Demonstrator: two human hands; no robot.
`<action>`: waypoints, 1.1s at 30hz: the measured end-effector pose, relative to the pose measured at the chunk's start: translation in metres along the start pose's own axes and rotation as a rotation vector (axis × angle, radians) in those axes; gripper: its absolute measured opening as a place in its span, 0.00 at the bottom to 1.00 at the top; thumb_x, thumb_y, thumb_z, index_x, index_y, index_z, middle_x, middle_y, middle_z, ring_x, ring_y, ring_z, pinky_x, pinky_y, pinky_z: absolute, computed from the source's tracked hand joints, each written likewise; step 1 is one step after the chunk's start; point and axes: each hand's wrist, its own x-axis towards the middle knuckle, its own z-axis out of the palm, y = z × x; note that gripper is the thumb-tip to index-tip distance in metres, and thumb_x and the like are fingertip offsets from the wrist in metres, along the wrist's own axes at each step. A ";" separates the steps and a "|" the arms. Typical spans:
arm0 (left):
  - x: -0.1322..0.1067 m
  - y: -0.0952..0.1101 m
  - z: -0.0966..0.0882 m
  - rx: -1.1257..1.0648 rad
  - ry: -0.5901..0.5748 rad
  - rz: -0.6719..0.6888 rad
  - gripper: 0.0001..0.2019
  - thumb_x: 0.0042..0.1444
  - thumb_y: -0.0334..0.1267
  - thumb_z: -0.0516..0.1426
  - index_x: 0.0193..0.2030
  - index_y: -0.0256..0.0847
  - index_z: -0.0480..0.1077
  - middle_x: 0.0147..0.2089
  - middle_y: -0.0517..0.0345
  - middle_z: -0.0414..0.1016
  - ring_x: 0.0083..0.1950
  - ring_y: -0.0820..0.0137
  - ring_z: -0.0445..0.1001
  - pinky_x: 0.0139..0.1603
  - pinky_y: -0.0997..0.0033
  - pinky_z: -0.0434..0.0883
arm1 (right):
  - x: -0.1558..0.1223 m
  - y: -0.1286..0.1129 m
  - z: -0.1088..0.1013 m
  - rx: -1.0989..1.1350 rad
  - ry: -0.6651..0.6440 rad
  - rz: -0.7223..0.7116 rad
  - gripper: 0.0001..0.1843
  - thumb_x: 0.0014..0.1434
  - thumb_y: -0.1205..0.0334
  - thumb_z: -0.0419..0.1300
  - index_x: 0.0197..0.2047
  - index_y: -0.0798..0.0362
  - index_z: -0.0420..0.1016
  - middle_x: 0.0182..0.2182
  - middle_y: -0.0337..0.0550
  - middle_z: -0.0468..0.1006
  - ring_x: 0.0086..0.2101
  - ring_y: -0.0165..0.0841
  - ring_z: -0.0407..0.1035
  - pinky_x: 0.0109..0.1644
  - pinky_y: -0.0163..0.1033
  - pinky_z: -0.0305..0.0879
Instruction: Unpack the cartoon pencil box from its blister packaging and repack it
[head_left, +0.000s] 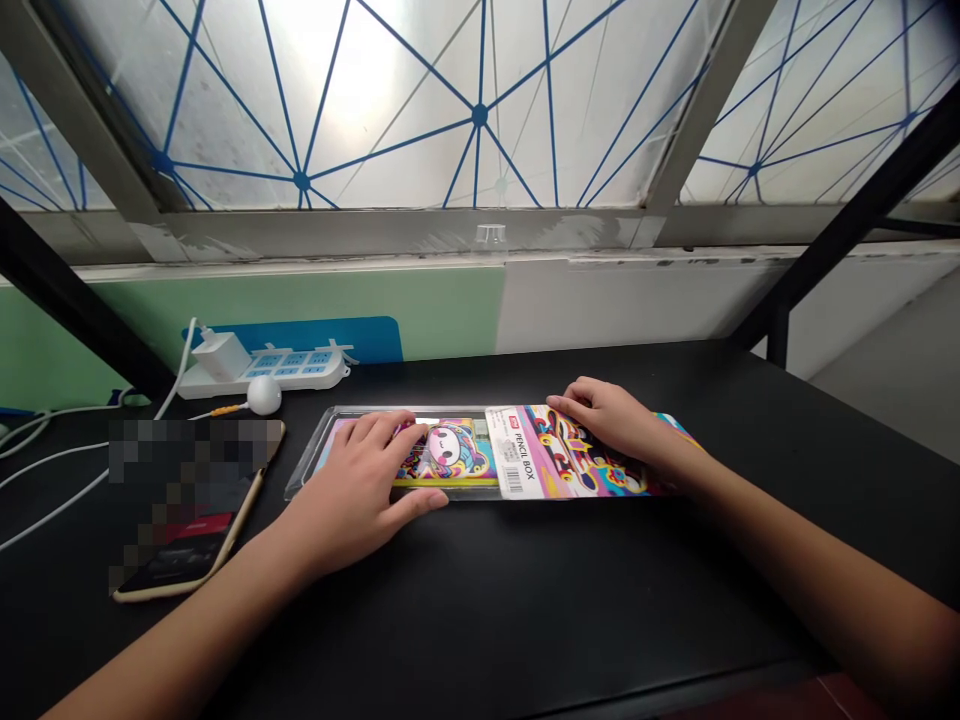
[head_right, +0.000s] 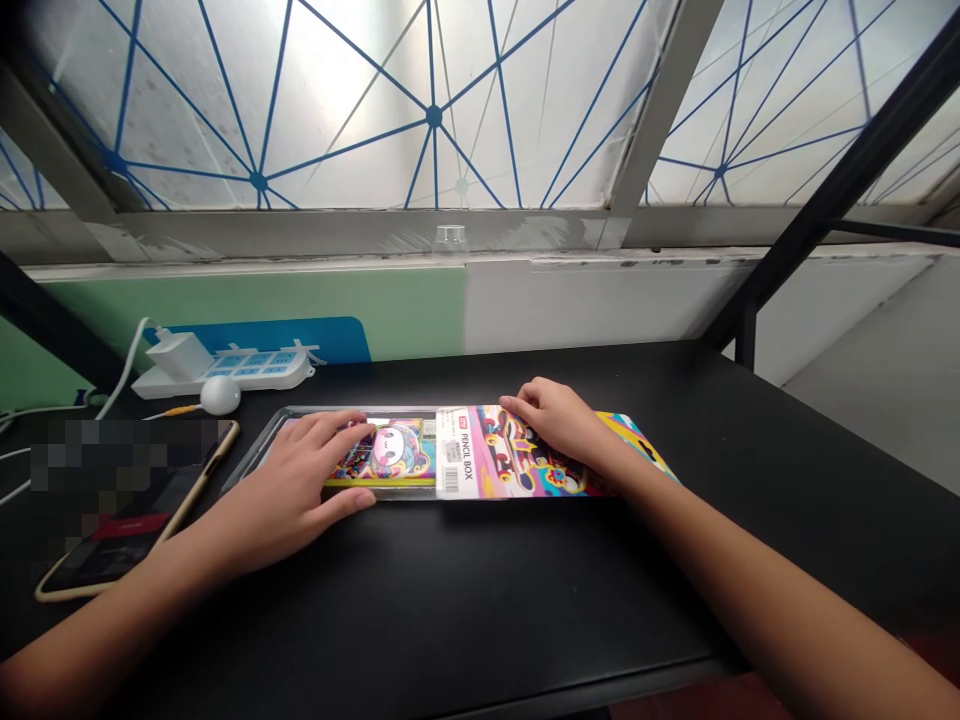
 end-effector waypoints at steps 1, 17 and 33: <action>-0.001 0.005 -0.001 -0.044 -0.005 0.006 0.29 0.65 0.59 0.53 0.67 0.46 0.65 0.70 0.45 0.64 0.69 0.46 0.60 0.68 0.40 0.60 | -0.002 -0.004 0.003 0.000 0.000 -0.006 0.24 0.65 0.40 0.52 0.28 0.48 0.70 0.34 0.46 0.77 0.33 0.39 0.70 0.37 0.44 0.62; 0.005 -0.004 -0.013 -0.913 0.594 -0.286 0.18 0.71 0.53 0.49 0.51 0.45 0.74 0.61 0.53 0.75 0.67 0.57 0.66 0.69 0.54 0.60 | -0.007 0.001 -0.013 0.032 -0.206 -0.168 0.24 0.59 0.35 0.60 0.44 0.47 0.76 0.43 0.45 0.78 0.41 0.42 0.73 0.44 0.45 0.68; 0.018 -0.035 0.004 -1.286 0.567 -0.387 0.26 0.68 0.63 0.46 0.49 0.41 0.70 0.59 0.42 0.78 0.68 0.56 0.67 0.69 0.49 0.58 | -0.007 0.017 -0.018 -0.019 -0.153 -0.234 0.32 0.55 0.37 0.65 0.58 0.46 0.73 0.55 0.50 0.75 0.54 0.48 0.71 0.59 0.52 0.69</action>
